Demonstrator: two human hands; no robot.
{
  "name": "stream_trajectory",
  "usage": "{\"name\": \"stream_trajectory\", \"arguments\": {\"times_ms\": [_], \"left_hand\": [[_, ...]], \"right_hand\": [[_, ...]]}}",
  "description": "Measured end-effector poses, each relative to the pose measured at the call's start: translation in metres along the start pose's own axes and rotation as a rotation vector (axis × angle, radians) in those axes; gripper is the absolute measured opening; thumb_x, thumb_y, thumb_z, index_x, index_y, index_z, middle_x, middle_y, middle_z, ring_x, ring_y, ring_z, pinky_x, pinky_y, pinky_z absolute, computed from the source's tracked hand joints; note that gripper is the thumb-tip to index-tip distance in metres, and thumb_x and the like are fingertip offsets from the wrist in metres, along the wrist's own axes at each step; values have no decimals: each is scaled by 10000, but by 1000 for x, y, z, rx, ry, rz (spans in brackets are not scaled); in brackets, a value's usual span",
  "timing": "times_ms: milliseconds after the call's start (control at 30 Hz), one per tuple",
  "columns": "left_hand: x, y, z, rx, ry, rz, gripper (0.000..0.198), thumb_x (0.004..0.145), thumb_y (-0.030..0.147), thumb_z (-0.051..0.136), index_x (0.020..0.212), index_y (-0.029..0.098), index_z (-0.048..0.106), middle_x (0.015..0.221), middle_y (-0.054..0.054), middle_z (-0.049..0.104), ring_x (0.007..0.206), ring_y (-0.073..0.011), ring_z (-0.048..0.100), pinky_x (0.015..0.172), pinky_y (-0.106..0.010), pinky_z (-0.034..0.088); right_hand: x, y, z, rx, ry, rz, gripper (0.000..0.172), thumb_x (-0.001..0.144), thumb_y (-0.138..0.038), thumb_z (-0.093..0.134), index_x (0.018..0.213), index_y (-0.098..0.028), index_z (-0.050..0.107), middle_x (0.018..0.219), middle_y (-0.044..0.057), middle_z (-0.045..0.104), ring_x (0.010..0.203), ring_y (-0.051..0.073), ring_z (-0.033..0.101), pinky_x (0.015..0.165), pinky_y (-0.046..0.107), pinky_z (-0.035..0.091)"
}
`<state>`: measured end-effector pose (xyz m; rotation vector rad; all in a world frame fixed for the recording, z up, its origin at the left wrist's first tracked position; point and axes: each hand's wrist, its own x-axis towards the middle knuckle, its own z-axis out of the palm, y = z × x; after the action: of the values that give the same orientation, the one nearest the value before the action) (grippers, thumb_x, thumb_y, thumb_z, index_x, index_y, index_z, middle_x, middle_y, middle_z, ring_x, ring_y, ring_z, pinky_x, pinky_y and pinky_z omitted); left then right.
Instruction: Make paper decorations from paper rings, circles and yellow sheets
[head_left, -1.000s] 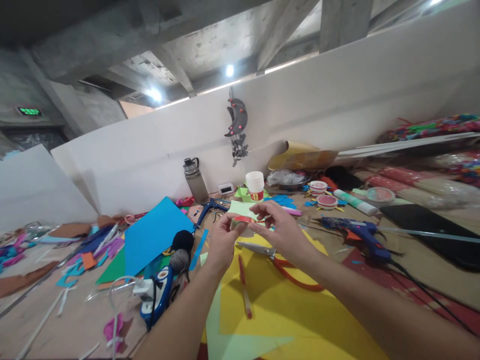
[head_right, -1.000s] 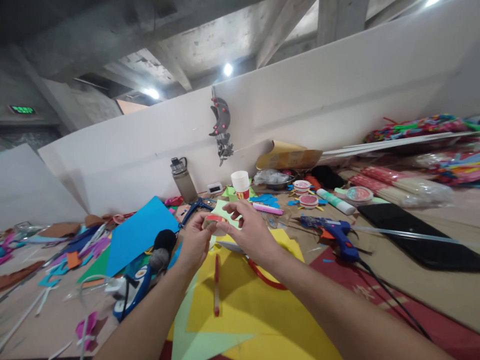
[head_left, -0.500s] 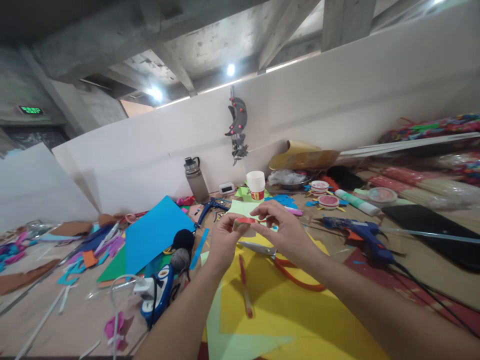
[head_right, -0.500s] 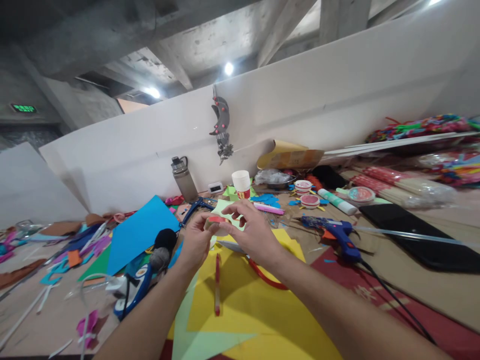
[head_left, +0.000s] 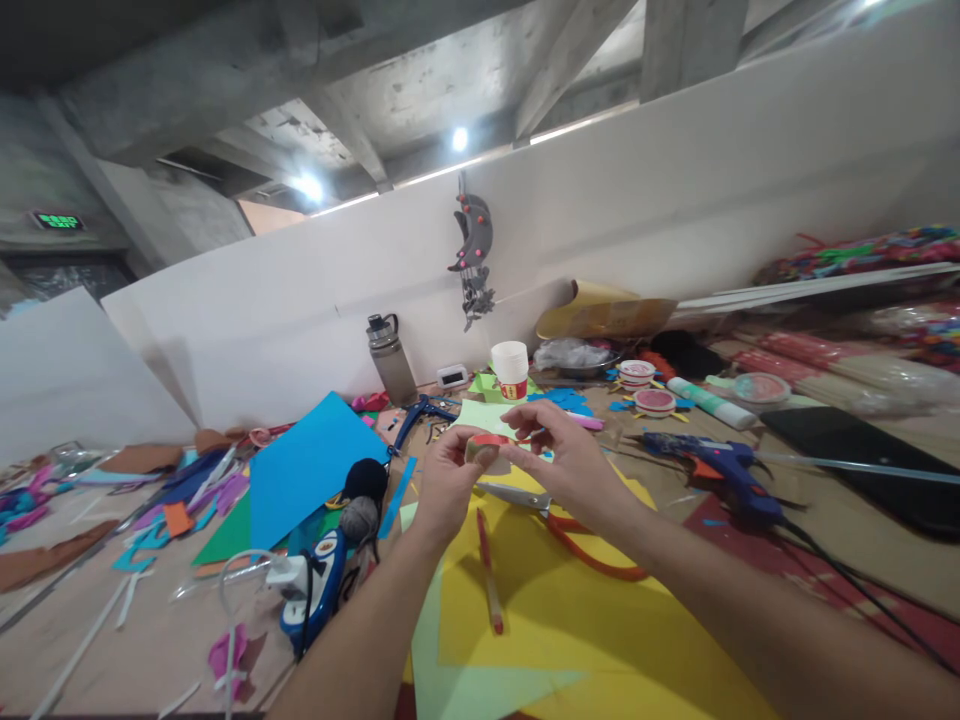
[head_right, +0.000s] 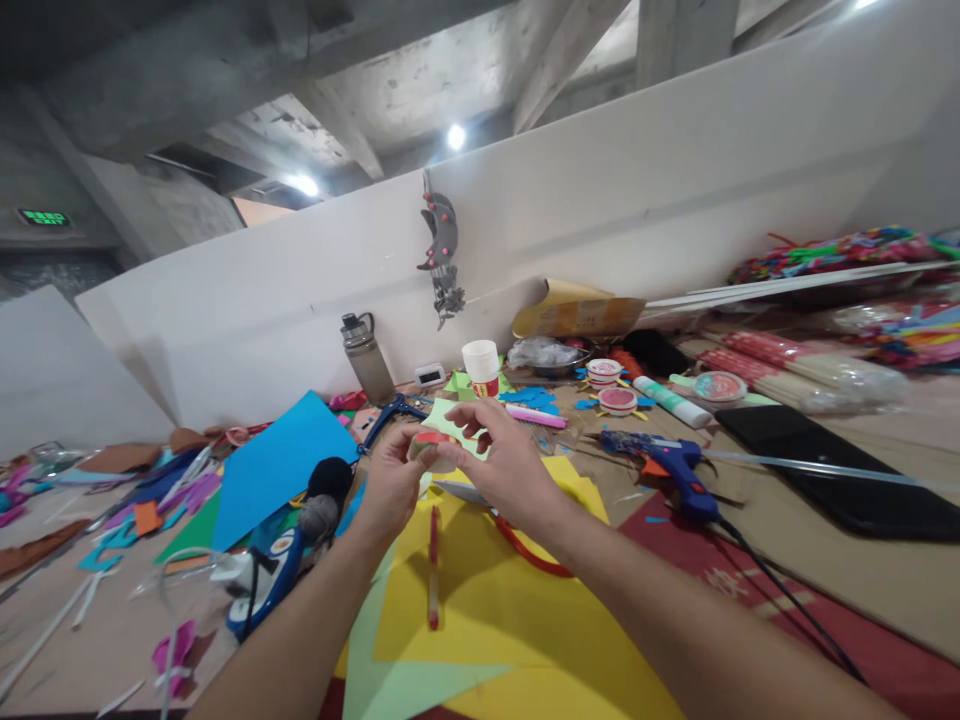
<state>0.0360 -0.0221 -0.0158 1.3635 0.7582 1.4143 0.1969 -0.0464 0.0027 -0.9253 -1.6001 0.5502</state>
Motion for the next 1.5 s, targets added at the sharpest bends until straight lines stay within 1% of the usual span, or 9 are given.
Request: {"name": "stream_trajectory", "arguments": {"times_ms": [200, 467, 667, 833, 900, 1000, 1167, 1367, 1500], "left_hand": [[-1, 2, 4, -78, 32, -38, 241, 688, 315, 800, 822, 179, 653, 794, 2, 685, 671, -96, 590, 648, -201, 462], [-3, -1, 5, 1, 15, -36, 257, 682, 364, 794, 796, 176, 661, 741, 3, 667, 665, -116, 588, 675, -235, 477], [-6, 6, 9, 65, 28, -9, 214, 705, 330, 778, 806, 178, 667, 763, -4, 676, 695, -118, 591, 683, -229, 472], [-10, 11, 14, 122, -2, 0, 214, 711, 334, 770, 791, 166, 665, 770, -21, 683, 709, -129, 596, 675, -232, 466], [-10, 10, 15, 89, 6, -28, 222, 694, 326, 782, 797, 165, 668, 771, -21, 684, 710, -133, 601, 678, -237, 469], [-7, 7, 14, -72, 77, -111, 257, 659, 303, 804, 834, 173, 668, 789, -8, 687, 702, -124, 612, 682, -238, 480], [-2, 8, 13, -303, 129, -215, 346, 603, 267, 838, 877, 172, 648, 824, -4, 693, 711, -122, 632, 679, -249, 508], [-6, 10, 19, -314, 152, -218, 326, 587, 227, 838, 822, 150, 626, 799, -1, 685, 689, -96, 617, 698, -232, 509], [-8, 9, 22, -290, 107, -183, 309, 612, 216, 824, 835, 162, 616, 799, 3, 678, 695, -96, 617, 681, -215, 490]], "right_hand": [[-1, 0, 1, 41, 25, 45, 361, 768, -343, 683, 1082, -223, 552, 1047, 76, 594, 856, 189, 573, 691, 343, 507], [0, 2, 2, 36, 67, 59, 298, 797, -371, 649, 1041, -229, 551, 980, 61, 601, 827, 184, 575, 682, 334, 499], [-1, 1, 2, 21, 71, 49, 352, 773, -353, 666, 1074, -223, 539, 1026, 72, 594, 848, 195, 575, 698, 345, 501], [-1, 3, 3, 0, 88, 41, 366, 778, -373, 668, 1088, -229, 536, 1043, 75, 592, 910, 214, 572, 750, 369, 489], [0, 4, 3, 15, 86, 53, 389, 772, -393, 677, 1093, -228, 532, 1037, 76, 591, 913, 217, 573, 746, 369, 489], [1, 7, 1, 85, 86, 95, 417, 780, -445, 666, 1102, -225, 518, 1032, 73, 590, 891, 205, 571, 742, 360, 494], [2, 16, 0, 212, 109, 164, 362, 844, -483, 574, 1094, -228, 511, 1041, 59, 568, 872, 180, 560, 705, 325, 492], [1, 12, 3, 149, 96, 150, 344, 808, -461, 610, 1046, -230, 522, 1009, 65, 579, 864, 196, 561, 712, 336, 483], [1, 9, 3, 88, 104, 133, 351, 789, -448, 628, 1041, -226, 525, 1010, 77, 598, 856, 208, 565, 712, 355, 485]]}}
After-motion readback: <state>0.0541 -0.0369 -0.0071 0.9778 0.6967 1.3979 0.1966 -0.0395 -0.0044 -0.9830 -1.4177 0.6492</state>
